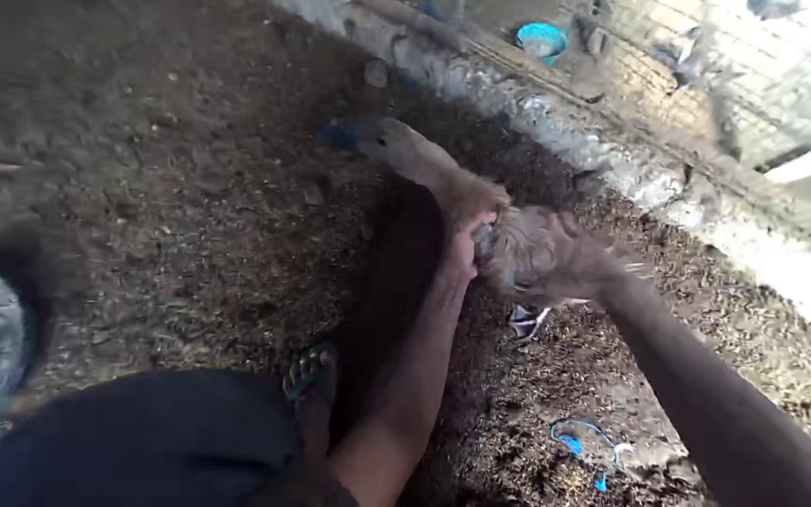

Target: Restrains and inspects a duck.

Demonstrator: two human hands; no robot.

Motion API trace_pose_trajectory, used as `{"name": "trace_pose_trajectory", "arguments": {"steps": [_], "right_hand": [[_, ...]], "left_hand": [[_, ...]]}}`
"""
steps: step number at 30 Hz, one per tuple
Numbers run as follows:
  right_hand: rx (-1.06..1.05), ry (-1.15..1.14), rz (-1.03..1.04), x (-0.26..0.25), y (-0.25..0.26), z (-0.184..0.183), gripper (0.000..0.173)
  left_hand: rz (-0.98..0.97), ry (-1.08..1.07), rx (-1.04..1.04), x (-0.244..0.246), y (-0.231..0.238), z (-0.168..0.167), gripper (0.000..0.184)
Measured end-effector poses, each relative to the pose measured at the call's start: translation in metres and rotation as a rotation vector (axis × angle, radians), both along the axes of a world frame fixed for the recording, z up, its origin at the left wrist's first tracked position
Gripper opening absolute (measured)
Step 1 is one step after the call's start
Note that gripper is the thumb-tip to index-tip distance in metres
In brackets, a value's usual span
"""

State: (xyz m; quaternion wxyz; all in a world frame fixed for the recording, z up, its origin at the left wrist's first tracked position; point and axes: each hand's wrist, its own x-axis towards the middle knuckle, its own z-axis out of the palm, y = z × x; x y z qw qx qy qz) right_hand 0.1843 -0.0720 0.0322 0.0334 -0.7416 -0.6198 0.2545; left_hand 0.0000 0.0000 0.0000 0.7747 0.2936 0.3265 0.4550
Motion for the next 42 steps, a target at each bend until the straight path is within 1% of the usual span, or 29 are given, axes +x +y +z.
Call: {"name": "trace_pose_trajectory", "arguments": {"steps": [1,2,4,5,7,9,10,11,12,13,14,16,17,18,19,20,21,22,25,27,29,30,32,33,35,37,38,40,42], "right_hand": [[-0.103,0.030,0.000,-0.007,0.013,-0.015,0.136],[-0.127,0.070,0.005,-0.014,0.020,-0.024,0.135],[-0.068,0.164,-0.012,-0.028,0.022,-0.030,0.136],[-0.032,0.203,-0.024,-0.030,0.018,-0.033,0.135],[0.030,0.263,-0.032,-0.031,0.016,-0.037,0.132],[0.108,0.291,-0.012,-0.029,0.015,-0.035,0.131],[0.156,0.295,-0.021,-0.028,0.016,-0.032,0.129],[0.217,0.297,-0.038,-0.029,0.017,-0.033,0.128],[0.259,0.302,-0.059,-0.033,0.017,-0.035,0.127],[0.268,0.296,-0.083,-0.036,0.015,-0.036,0.126],[0.265,0.271,-0.089,-0.036,0.013,-0.033,0.126],[0.285,0.193,-0.039,-0.033,0.015,-0.018,0.125],[0.307,0.160,-0.014,-0.030,0.015,-0.010,0.123],[0.334,0.142,-0.007,-0.029,0.015,-0.004,0.121],[0.326,0.151,-0.017,-0.026,0.015,-0.001,0.121],[0.302,0.169,-0.025,-0.023,0.017,-0.001,0.120],[0.294,0.176,-0.020,-0.020,0.019,-0.004,0.119],[0.296,0.185,-0.018,-0.018,0.020,-0.005,0.118],[0.295,0.223,-0.067,-0.015,0.022,0.007,0.115],[0.284,0.231,-0.063,-0.016,0.031,0.010,0.110],[0.224,0.246,-0.052,-0.023,0.039,0.012,0.110],[0.194,0.263,-0.051,-0.026,0.042,0.013,0.110],[0.187,0.278,-0.013,-0.031,0.048,0.010,0.112],[0.196,0.293,0.005,-0.035,0.051,0.008,0.109],[0.207,0.331,0.029,-0.041,0.056,0.006,0.106],[0.218,0.340,0.043,-0.045,0.060,0.007,0.106],[0.217,0.337,0.055,-0.046,0.062,0.009,0.106],[0.208,0.338,0.075,-0.047,0.066,0.010,0.106],[0.192,0.349,0.076,-0.048,0.069,0.009,0.106]], "left_hand": [[-0.027,0.071,-0.007,-0.005,0.006,-0.010,0.018],[-0.052,0.143,-0.012,-0.012,0.013,-0.011,0.023],[-0.121,0.243,0.014,-0.028,0.023,0.003,0.034],[-0.137,0.274,0.028,-0.032,0.023,0.010,0.037],[-0.142,0.301,0.068,-0.035,0.022,0.018,0.037],[-0.167,0.306,0.094,-0.040,0.025,0.027,0.034],[-0.167,0.286,0.112,-0.041,0.027,0.032,0.038],[-0.117,0.235,0.135,-0.041,0.029,0.033,0.045],[-0.025,0.145,0.173,-0.038,0.031,0.030,0.054],[0.038,0.083,0.207,-0.033,0.032,0.027,0.057],[0.077,0.051,0.221,-0.029,0.031,0.025,0.052],[0.134,-0.030,0.232,-0.031,0.032,0.025,0.038],[0.146,-0.083,0.246,-0.032,0.033,0.025,0.043],[0.131,-0.152,0.268,-0.033,0.037,0.023,0.061],[0.102,-0.253,0.288,-0.032,0.043,0.020,0.085],[0.100,-0.352,0.301,-0.032,0.050,0.022,0.096],[0.112,-0.404,0.317,-0.036,0.056,0.026,0.098],[0.141,-0.392,0.346,-0.042,0.061,0.034,0.094],[0.293,-0.264,0.439,-0.047,0.064,0.059,0.063],[0.401,-0.202,0.494,-0.037,0.068,0.067,0.045],[0.502,-0.088,0.533,-0.035,0.068,0.072,0.028],[0.551,-0.078,0.574,-0.033,0.070,0.073,0.021],[0.525,-0.178,0.610,-0.036,0.071,0.074,0.017],[0.460,-0.262,0.618,-0.040,0.069,0.075,0.016],[0.372,-0.430,0.609,-0.055,0.061,0.082,0.036],[0.463,-0.526,0.559,-0.069,0.051,0.080,0.050],[0.561,-0.503,0.536,-0.074,0.046,0.078,0.054],[0.791,-0.351,0.455,-0.077,0.038,0.086,0.061],[0.906,-0.163,0.380,-0.078,0.032,0.100,0.062]]}}
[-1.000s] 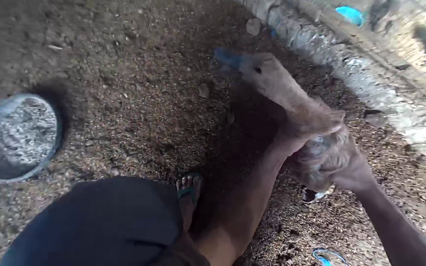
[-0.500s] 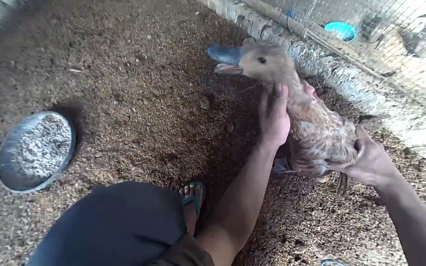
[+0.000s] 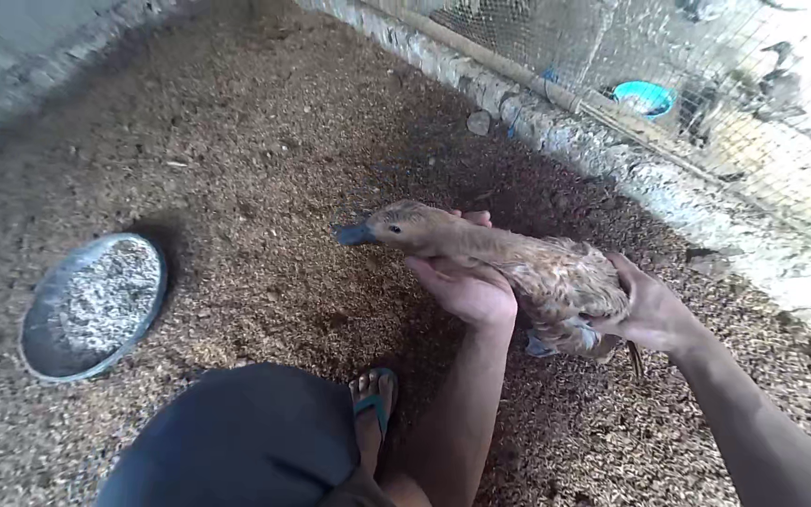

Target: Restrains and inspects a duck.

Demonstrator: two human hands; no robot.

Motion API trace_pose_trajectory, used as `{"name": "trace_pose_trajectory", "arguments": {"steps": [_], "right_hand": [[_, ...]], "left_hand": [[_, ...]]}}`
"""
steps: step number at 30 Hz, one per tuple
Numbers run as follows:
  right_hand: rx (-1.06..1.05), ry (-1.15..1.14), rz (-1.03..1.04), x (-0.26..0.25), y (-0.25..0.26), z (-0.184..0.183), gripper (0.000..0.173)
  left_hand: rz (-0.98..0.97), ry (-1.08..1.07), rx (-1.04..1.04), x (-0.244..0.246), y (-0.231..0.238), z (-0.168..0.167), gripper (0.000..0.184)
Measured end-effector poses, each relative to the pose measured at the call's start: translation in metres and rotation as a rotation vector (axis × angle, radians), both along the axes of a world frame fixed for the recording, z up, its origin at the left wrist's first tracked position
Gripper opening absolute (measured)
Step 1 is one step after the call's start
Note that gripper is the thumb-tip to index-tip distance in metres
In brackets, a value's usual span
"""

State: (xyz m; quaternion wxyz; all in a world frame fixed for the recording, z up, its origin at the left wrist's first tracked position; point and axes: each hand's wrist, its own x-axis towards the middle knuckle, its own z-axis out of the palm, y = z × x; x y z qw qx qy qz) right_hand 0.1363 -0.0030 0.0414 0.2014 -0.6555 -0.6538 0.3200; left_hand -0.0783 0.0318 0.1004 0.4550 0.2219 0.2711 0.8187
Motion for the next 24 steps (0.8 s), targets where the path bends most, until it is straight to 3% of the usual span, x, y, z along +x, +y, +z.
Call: {"name": "trace_pose_trajectory", "arguments": {"steps": [3,5,7,11,14,18,21,24], "right_hand": [[-0.009,-0.010,0.011,0.002,0.001,-0.002,0.104],[-0.017,-0.018,0.024,0.003,-0.001,0.000,0.103],[-0.020,-0.019,0.041,0.002,-0.005,0.003,0.103],[0.022,0.002,0.072,0.001,-0.012,0.003,0.103],[0.052,0.072,0.034,0.004,-0.016,-0.005,0.102],[0.046,0.128,-0.057,0.012,-0.022,-0.014,0.098],[0.021,0.136,-0.079,0.016,-0.026,-0.016,0.099],[0.011,0.117,-0.080,0.022,-0.030,-0.012,0.098]], "left_hand": [[0.046,-0.152,-0.080,0.004,0.009,0.003,0.057],[0.062,-0.147,-0.018,0.004,0.015,0.001,0.033],[0.036,-0.065,0.045,0.007,0.016,0.001,0.017],[-0.072,0.214,0.137,0.015,0.017,0.005,0.019],[-0.179,0.393,0.211,0.025,0.009,-0.012,0.019],[-0.182,0.593,-0.044,0.052,-0.006,-0.058,0.023],[-0.213,0.703,-0.287,0.058,-0.009,-0.073,0.030],[-0.332,0.628,-0.416,0.061,-0.009,-0.096,0.034]]}}
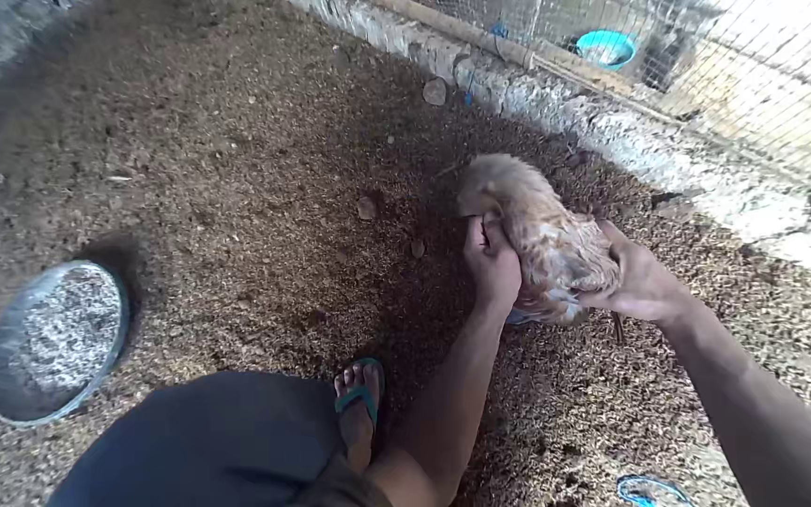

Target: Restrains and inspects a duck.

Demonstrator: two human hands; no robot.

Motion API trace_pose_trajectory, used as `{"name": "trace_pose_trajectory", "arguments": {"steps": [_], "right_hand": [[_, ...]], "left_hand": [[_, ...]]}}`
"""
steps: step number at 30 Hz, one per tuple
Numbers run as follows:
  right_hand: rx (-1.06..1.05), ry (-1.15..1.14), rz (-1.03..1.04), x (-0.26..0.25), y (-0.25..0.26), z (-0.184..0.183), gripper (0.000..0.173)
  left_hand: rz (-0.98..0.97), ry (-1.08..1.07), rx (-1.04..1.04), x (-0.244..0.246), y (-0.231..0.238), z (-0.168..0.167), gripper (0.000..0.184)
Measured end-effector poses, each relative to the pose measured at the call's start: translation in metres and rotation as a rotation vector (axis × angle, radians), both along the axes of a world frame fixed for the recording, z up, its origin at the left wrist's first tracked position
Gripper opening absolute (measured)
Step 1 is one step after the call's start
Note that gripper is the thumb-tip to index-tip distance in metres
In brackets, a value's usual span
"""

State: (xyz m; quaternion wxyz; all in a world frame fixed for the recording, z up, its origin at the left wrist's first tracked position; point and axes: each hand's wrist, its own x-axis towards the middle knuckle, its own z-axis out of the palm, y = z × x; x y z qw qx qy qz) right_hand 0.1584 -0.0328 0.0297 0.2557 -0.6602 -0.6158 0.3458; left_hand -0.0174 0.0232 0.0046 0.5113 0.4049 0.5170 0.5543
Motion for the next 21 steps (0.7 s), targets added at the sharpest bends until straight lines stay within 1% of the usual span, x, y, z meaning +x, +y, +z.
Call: {"name": "trace_pose_trajectory", "arguments": {"steps": [2,4,6,7,9,11,13,17,19,20,21], "right_hand": [[-0.007,-0.032,0.001,0.004,0.000,0.003,0.099],[-0.019,-0.113,0.014,0.004,0.004,0.010,0.100],[0.001,-0.242,0.061,0.005,0.010,0.014,0.101],[0.009,-0.277,0.073,0.008,0.012,0.014,0.102],[-0.005,-0.292,0.066,0.019,0.017,0.013,0.101],[-0.056,-0.275,0.015,0.029,0.018,0.013,0.100],[-0.081,-0.286,0.011,0.031,0.021,0.014,0.099],[-0.069,-0.350,0.130,0.022,0.031,0.016,0.099],[-0.062,-0.367,0.156,0.019,0.035,0.014,0.097],[-0.067,-0.371,0.150,0.020,0.037,0.016,0.096],[-0.077,-0.371,0.138,0.021,0.037,0.017,0.095]], "left_hand": [[-0.017,-0.130,-0.154,0.005,-0.009,-0.026,0.032],[0.009,-0.253,-0.300,0.017,-0.026,-0.051,0.024],[0.001,-0.265,-0.389,0.024,-0.042,-0.066,0.015],[-0.029,-0.225,-0.420,0.025,-0.045,-0.071,0.016],[-0.123,-0.126,-0.502,0.025,-0.044,-0.073,0.031],[-0.207,-0.091,-0.555,0.027,-0.045,-0.076,0.039],[-0.248,-0.098,-0.588,0.033,-0.051,-0.081,0.038],[-0.245,-0.125,-0.650,0.034,-0.064,-0.090,0.030],[-0.261,-0.233,-0.771,0.028,-0.059,-0.085,0.034],[-0.299,-0.354,-0.854,0.023,-0.056,-0.080,0.037],[-0.321,-0.518,-0.906,0.018,-0.055,-0.074,0.042]]}}
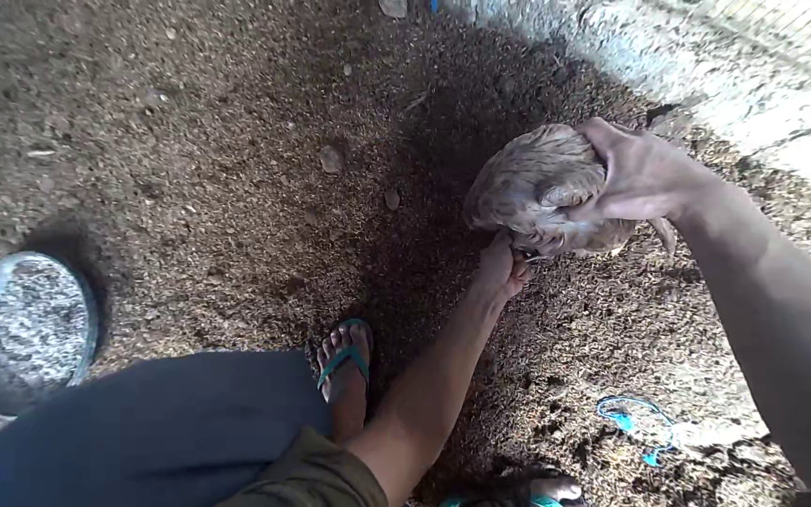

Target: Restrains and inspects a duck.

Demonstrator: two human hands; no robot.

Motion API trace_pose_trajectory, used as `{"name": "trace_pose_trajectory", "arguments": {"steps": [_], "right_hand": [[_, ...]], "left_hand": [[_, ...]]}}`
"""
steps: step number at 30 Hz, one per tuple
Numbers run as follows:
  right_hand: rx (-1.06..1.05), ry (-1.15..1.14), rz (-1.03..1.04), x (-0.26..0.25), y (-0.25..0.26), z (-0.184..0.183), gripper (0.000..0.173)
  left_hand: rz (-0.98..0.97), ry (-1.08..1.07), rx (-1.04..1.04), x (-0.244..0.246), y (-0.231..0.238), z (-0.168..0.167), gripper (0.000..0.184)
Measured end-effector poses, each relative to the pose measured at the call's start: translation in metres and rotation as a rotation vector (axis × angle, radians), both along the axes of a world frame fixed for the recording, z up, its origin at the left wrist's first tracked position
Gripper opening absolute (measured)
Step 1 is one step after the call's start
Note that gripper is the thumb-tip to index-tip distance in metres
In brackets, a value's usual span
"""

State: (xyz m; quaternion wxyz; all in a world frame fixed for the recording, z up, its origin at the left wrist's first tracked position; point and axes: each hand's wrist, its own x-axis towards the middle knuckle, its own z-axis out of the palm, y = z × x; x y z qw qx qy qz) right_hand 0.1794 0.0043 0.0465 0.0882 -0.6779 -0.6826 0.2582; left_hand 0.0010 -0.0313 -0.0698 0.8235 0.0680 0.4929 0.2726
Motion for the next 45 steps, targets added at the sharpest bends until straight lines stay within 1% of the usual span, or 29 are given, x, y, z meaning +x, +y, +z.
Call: {"name": "trace_pose_trajectory", "arguments": {"steps": [1,2,3,4,5,7,8,11,12,13,15,17,19,20,22,23,25,27,28,29,30,32,33,35,37,39,40,42,45], "right_hand": [[-0.011,0.017,-0.024,0.001,0.000,0.001,0.095],[-0.020,0.041,-0.055,0.005,-0.002,0.001,0.096],[-0.017,0.065,-0.088,0.010,-0.004,-0.001,0.097],[-0.003,0.097,-0.112,0.014,-0.007,-0.004,0.099],[0.012,0.122,-0.120,0.018,-0.011,-0.006,0.102],[0.023,0.138,-0.115,0.021,-0.018,-0.008,0.102],[0.013,0.141,-0.110,0.020,-0.022,-0.007,0.101],[-0.030,0.155,-0.072,0.011,-0.030,-0.001,0.095],[-0.036,0.148,-0.066,0.008,-0.030,0.003,0.095],[-0.050,0.141,-0.073,0.004,-0.031,0.008,0.096],[-0.064,0.104,-0.074,-0.003,-0.029,0.020,0.099],[-0.061,0.082,-0.082,-0.008,-0.032,0.026,0.103],[-0.038,0.106,-0.136,-0.013,-0.039,0.028,0.110],[-0.021,0.133,-0.176,-0.017,-0.043,0.030,0.114],[0.038,0.191,-0.272,-0.030,-0.056,0.031,0.118],[0.079,0.215,-0.330,-0.038,-0.062,0.030,0.118],[0.185,0.273,-0.442,-0.058,-0.074,0.032,0.118],[0.299,0.309,-0.489,-0.079,-0.085,0.036,0.113],[0.354,0.318,-0.494,-0.087,-0.088,0.040,0.105],[0.436,0.308,-0.485,-0.095,-0.089,0.044,0.095],[0.547,0.293,-0.466,-0.101,-0.088,0.046,0.084],[0.690,0.309,-0.437,-0.108,-0.083,0.046,0.061],[0.655,0.372,-0.441,-0.107,-0.078,0.046,0.047],[0.434,0.562,-0.442,-0.096,-0.063,0.040,0.035],[0.251,0.740,-0.459,-0.084,-0.055,0.017,0.033],[0.261,0.870,-0.481,-0.072,-0.061,-0.009,0.037],[0.321,0.881,-0.500,-0.064,-0.069,-0.016,0.034],[0.466,0.874,-0.571,-0.051,-0.084,-0.026,0.029],[0.504,0.836,-0.652,-0.035,-0.076,-0.018,0.034]], "left_hand": [[0.038,-0.138,-0.027,-0.005,-0.002,0.006,0.044],[0.051,-0.242,0.020,-0.008,-0.007,0.012,0.042],[0.025,-0.276,0.120,-0.010,-0.014,0.019,0.034],[-0.022,-0.253,0.237,-0.012,-0.020,0.024,0.029],[-0.043,-0.178,0.364,-0.012,-0.022,0.027,0.034],[0.024,0.022,0.596,-0.006,-0.012,0.024,0.040],[0.026,0.061,0.691,-0.008,-0.004,0.025,0.047],[0.095,0.068,0.906,-0.010,0.022,0.053,0.053],[0.088,0.072,1.016,-0.009,0.030,0.063,0.067],[0.124,0.097,1.064,-0.008,0.034,0.073,0.068],[0.214,0.160,0.964,-0.003,0.036,0.098,0.051],[0.170,0.233,0.860,-0.001,0.038,0.118,0.049],[0.022,0.305,0.790,-0.004,0.045,0.141,0.043],[-0.085,0.335,0.752,-0.006,0.049,0.153,0.037],[-0.279,0.349,0.663,-0.012,0.061,0.170,0.032],[-0.334,0.338,0.637,-0.015,0.066,0.177,0.028],[-0.342,0.259,0.645,-0.018,0.073,0.188,0.016],[-0.250,0.095,0.666,-0.027,0.082,0.179,0.020],[-0.217,0.019,0.699,-0.031,0.087,0.171,0.028],[-0.204,-0.001,0.742,-0.030,0.091,0.172,0.030],[-0.248,0.030,0.800,-0.026,0.098,0.177,0.031],[-0.542,0.174,0.957,-0.012,0.118,0.184,0.024],[-0.723,0.264,1.002,-0.003,0.121,0.190,0.022],[-1.172,0.422,1.071,0.025,0.135,0.188,0.030],[-1.422,0.596,1.143,0.045,0.131,0.162,0.038],[-1.528,0.754,1.168,0.042,0.116,0.154,0.039],[-1.550,0.777,1.190,0.037,0.114,0.155,0.039],[-1.495,0.694,1.267,0.022,0.116,0.141,0.042],[-1.453,0.574,1.257,0.002,0.117,0.111,0.051]]}}
